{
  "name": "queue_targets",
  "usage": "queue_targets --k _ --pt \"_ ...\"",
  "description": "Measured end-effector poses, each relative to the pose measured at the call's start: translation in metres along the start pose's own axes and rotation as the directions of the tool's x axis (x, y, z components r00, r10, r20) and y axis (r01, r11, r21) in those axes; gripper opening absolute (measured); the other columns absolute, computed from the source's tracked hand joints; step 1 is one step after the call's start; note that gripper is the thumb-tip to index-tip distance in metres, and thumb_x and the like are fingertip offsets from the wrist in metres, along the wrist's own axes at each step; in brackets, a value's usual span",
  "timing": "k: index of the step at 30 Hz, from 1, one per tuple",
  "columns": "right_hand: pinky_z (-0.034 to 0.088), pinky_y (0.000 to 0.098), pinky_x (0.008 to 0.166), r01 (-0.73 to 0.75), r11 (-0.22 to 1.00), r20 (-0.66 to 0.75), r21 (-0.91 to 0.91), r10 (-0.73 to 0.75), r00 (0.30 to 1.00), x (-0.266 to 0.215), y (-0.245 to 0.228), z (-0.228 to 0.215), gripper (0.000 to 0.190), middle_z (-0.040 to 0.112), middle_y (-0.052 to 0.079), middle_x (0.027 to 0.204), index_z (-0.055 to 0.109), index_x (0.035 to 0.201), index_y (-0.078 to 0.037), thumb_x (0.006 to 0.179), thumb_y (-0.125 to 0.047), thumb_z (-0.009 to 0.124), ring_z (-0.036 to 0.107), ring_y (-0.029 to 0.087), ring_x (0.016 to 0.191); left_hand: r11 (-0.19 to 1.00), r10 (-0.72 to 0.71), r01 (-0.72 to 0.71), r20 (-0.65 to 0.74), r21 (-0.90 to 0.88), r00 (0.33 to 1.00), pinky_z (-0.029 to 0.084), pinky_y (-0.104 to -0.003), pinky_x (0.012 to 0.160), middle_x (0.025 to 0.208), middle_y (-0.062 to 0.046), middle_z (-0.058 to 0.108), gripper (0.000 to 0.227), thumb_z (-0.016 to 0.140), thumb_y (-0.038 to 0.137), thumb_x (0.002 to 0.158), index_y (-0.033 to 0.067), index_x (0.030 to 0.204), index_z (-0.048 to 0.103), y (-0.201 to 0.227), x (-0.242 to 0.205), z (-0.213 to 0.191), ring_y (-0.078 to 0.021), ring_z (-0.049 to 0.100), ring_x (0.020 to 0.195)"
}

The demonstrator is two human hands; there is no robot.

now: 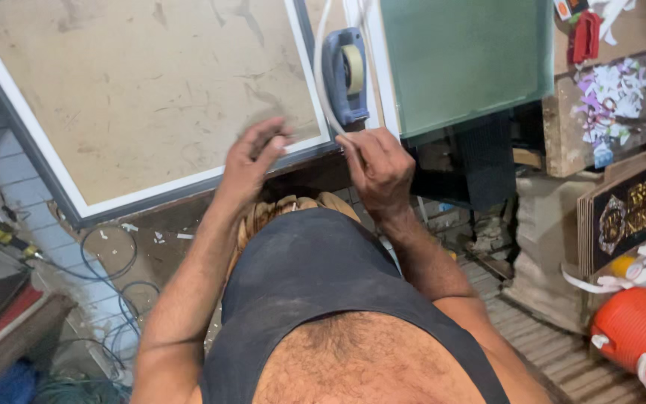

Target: The person applies white tape along the edges of a rectangular frame resting on a workbench. They repeatedly measure, cut, and press the tape onto each side, smoothing it down and trimming excess. The person works methodically around the frame, ensuring the tape adheres evenly along all four edges.

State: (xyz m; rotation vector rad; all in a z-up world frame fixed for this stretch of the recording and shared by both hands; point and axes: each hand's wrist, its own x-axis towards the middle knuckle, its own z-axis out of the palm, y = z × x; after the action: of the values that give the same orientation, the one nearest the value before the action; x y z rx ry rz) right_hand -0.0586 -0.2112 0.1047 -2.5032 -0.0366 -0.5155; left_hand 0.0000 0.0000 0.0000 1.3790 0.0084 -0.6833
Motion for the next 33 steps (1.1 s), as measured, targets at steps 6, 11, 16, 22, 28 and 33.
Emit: queue_targets --k 6,11,16,22,28,33 --pt "0.054 0.0270 0.063 -0.315 0.829 0.336 0.462 0.164 0.927 -0.012 0.006 0.013 0.014 0.070 0.006 0.087 0.074 0.099 -0.001 0.103 -0.013 0.071 0.067 0.012 0.075 0.689 0.116 -0.076 0.006 -0.720 0.993 0.054 -0.044 0.108 0.120 -0.013 0.072 0.034 0.067 0.029 0.108 0.0058 0.133 0.062 0.008 -0.006 -0.022 -0.0241 0.068 0.116" --pt "0.055 0.0247 0.061 -0.655 0.615 0.586 0.438 0.357 0.727 -0.023 0.051 0.032 0.019 0.069 0.002 0.079 0.072 0.100 -0.002 0.104 -0.019 0.066 0.065 0.007 0.070 0.639 0.062 -0.327 -0.377 -0.696 0.924 0.056 -0.040 0.103 0.112 -0.010 0.072 0.016 0.069 0.017 0.106 0.0074 0.118 0.065 0.016 -0.044 -0.106 -0.0240 0.070 0.112" --pt "0.052 0.0279 0.060 -0.549 0.796 0.610 0.255 0.309 0.730 -0.039 0.063 0.057 0.016 0.070 0.007 0.080 0.073 0.098 -0.002 0.102 -0.018 0.071 0.066 0.013 0.069 0.919 0.390 -0.355 -0.547 0.174 0.741 0.052 -0.039 0.103 0.120 -0.006 0.063 0.024 0.072 0.018 0.103 0.0090 0.122 0.060 0.002 -0.053 -0.101 -0.0210 0.060 0.114" --pt "0.054 0.0362 0.063 -0.078 0.993 0.481 0.085 0.027 0.876 -0.025 0.043 0.067 0.013 0.070 0.010 0.088 0.073 0.102 -0.004 0.096 -0.016 0.076 0.070 0.024 0.074 0.411 0.520 0.048 -0.277 0.911 0.808 0.035 -0.050 0.105 0.132 -0.015 0.048 0.052 0.085 0.035 0.096 0.0182 0.140 0.064 -0.022 -0.052 -0.060 -0.0301 0.040 0.125" --pt "0.055 0.0392 0.067 0.292 0.954 0.500 0.066 -0.285 0.818 -0.002 0.023 0.048 0.014 0.071 0.008 0.094 0.075 0.101 -0.011 0.088 -0.006 0.074 0.070 0.028 0.084 0.070 0.611 -0.251 0.157 0.965 0.776 0.025 -0.052 0.119 0.153 -0.003 0.051 0.061 0.078 0.033 0.084 0.0290 0.142 0.062 -0.029 -0.038 -0.067 -0.0249 0.039 0.143" --pt "0.056 0.0380 0.073 0.384 0.923 0.432 0.020 -0.354 0.830 0.007 0.013 0.039 0.020 0.073 0.007 0.103 0.075 0.103 -0.012 0.085 -0.003 0.072 0.071 0.027 0.091 0.020 0.443 -0.316 0.275 0.949 0.853 0.024 -0.051 0.125 0.112 0.008 0.068 0.030 0.072 0.018 0.097 0.0263 0.125 0.066 -0.022 -0.035 -0.091 -0.0157 0.052 0.139"
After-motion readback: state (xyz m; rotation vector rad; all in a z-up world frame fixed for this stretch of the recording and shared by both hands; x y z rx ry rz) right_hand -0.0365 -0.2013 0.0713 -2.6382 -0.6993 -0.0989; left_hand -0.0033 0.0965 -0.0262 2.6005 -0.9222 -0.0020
